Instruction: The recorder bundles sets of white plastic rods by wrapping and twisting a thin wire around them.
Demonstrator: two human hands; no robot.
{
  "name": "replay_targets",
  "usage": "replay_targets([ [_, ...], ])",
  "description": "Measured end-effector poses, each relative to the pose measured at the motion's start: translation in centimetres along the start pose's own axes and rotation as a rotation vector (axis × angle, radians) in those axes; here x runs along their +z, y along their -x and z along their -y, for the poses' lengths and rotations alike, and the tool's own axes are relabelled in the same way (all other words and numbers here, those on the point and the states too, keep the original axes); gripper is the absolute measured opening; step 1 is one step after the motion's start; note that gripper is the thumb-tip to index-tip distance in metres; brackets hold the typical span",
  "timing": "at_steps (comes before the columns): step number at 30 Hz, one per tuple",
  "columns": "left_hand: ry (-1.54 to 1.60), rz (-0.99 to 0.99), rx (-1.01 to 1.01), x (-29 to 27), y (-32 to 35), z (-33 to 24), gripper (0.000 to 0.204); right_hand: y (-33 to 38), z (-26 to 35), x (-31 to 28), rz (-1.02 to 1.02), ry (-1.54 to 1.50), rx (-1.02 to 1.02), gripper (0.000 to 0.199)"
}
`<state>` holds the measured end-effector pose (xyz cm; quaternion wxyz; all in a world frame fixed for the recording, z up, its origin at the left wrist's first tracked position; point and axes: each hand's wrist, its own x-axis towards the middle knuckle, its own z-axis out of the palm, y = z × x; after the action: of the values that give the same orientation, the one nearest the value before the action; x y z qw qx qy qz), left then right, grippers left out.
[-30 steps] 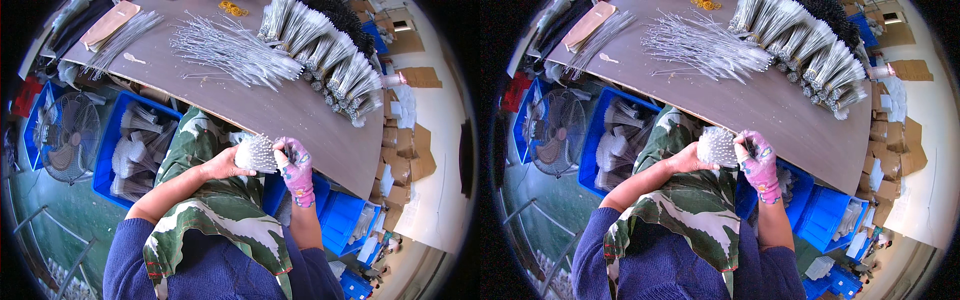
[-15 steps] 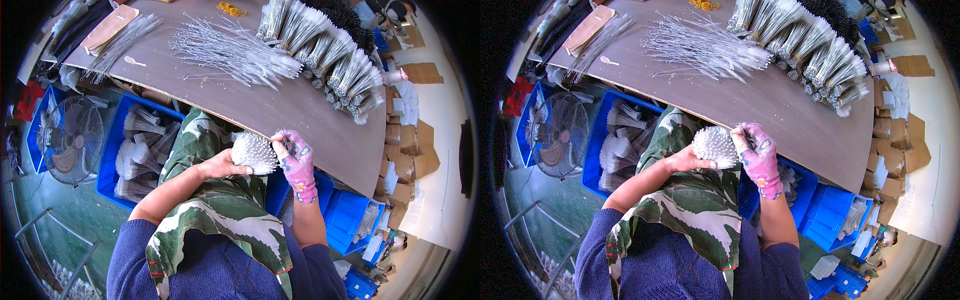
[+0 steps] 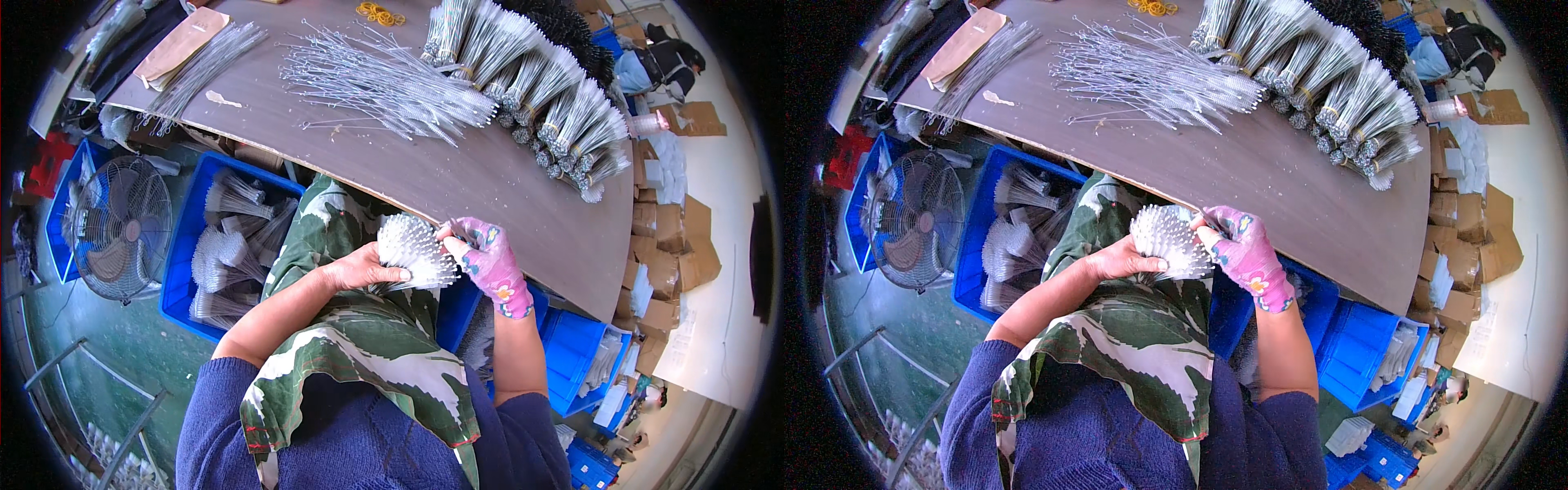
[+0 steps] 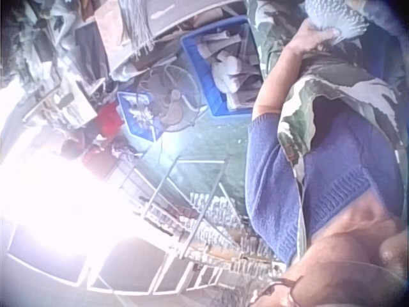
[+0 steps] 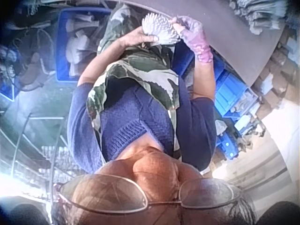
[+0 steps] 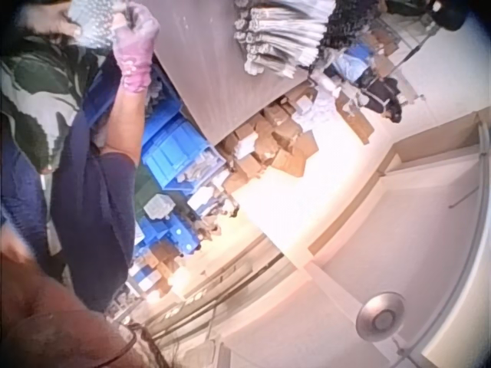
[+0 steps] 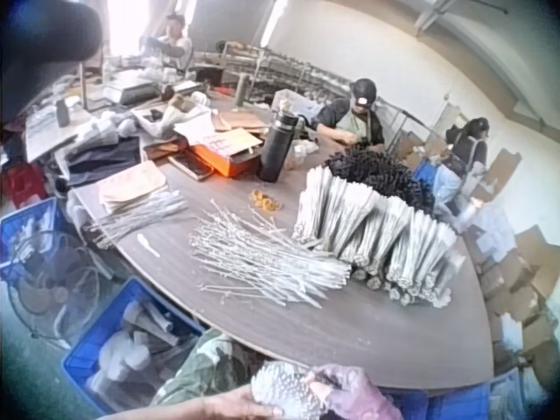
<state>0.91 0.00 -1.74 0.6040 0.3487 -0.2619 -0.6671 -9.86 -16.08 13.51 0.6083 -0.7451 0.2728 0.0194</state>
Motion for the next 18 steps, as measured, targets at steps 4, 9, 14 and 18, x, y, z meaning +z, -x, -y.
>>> replay_targets([
  [4, 0.022, -0.035, 0.048, 0.0, 0.2, -0.1, 0.045, -0.5, 0.8, 0.3, 0.003, -0.07, 0.078, 0.009],
  [9, 0.045, -0.028, 0.001, -0.1, 0.5, -0.5, 0.045, -0.4, -0.6, 0.4, -0.016, 0.004, -0.058, 0.008],
  [14, 0.023, 0.009, 0.033, -0.1, 0.4, -0.1, 0.047, -0.2, -0.5, 0.1, 0.052, -0.017, 0.009, 0.011],
  [18, 0.03, 0.012, -0.001, -0.4, 0.3, -0.4, 0.048, -0.7, 0.7, -0.3, 0.062, 0.052, 0.068, 0.01],
])
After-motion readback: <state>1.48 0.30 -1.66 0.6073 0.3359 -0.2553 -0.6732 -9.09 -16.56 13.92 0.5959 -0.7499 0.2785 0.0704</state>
